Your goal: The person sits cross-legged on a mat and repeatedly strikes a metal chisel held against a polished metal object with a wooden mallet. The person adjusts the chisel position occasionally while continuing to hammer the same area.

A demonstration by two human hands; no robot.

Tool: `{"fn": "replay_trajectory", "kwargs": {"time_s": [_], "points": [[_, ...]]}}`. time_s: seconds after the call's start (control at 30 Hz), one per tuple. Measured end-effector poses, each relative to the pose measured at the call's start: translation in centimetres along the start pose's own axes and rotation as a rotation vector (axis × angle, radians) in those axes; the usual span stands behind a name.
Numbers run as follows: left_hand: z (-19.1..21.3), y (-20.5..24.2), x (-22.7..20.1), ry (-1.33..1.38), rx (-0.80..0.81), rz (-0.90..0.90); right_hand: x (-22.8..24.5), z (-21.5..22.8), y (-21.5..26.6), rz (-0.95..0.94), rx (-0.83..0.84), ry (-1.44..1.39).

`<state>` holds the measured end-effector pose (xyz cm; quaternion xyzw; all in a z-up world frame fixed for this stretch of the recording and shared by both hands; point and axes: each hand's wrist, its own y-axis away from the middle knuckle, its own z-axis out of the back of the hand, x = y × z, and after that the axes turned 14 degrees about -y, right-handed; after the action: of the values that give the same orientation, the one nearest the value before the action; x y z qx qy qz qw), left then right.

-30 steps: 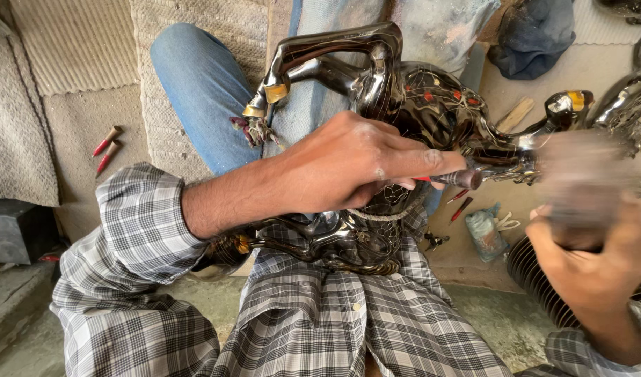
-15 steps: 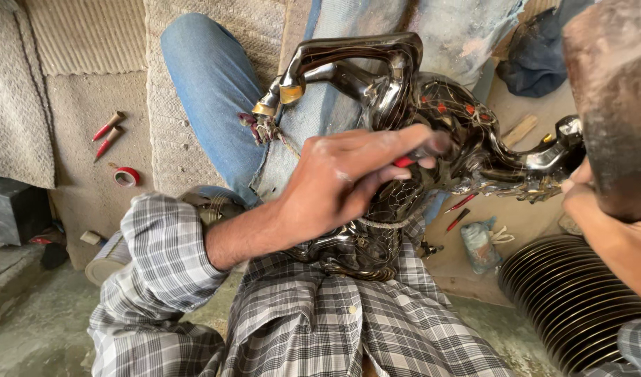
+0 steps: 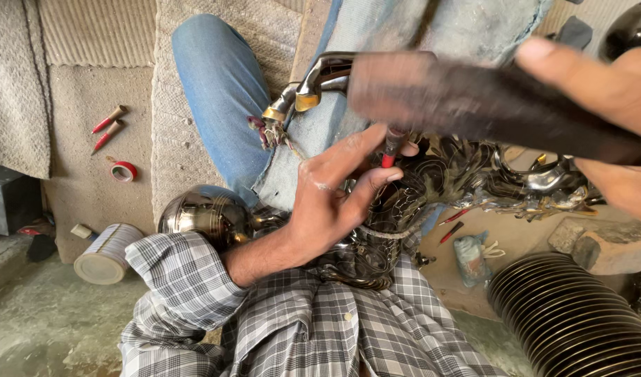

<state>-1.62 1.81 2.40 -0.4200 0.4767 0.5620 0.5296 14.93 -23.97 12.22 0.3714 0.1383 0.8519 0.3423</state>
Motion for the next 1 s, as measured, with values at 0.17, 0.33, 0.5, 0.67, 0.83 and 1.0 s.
{"fn": "replay_trajectory", "kwargs": {"time_s": [0.17,0.33,0.5,0.67,0.83,1.0], "points": [[0.2,0.2,0.0,-0.029,-0.016,0.043,0.2,0.7,-1.3,0.016,0.033,-0.013],[0.5,-0.1,0.1,-0.025,0.018,0.081,0.2,1.0,-1.7,0.008,0.062,-0.022],[0.6,0.0,0.3,-0.050,0.026,0.067,0.1,1.2,-2.1,-0.019,0.088,-0.036],[0.4,0.3,0.3,-0.023,-0.002,0.039,0.9,1.5,-2.2,-0.088,0.129,-0.061],[-0.5,0.7,0.2,0.003,-0.097,0.110,1.1,1.4,-2.3,-0.258,0.189,-0.181],[-1.2,1.3,0.5,0.015,-0.176,0.110,-0.1,1.9,-2.9,0.031,0.200,0.227]]}}
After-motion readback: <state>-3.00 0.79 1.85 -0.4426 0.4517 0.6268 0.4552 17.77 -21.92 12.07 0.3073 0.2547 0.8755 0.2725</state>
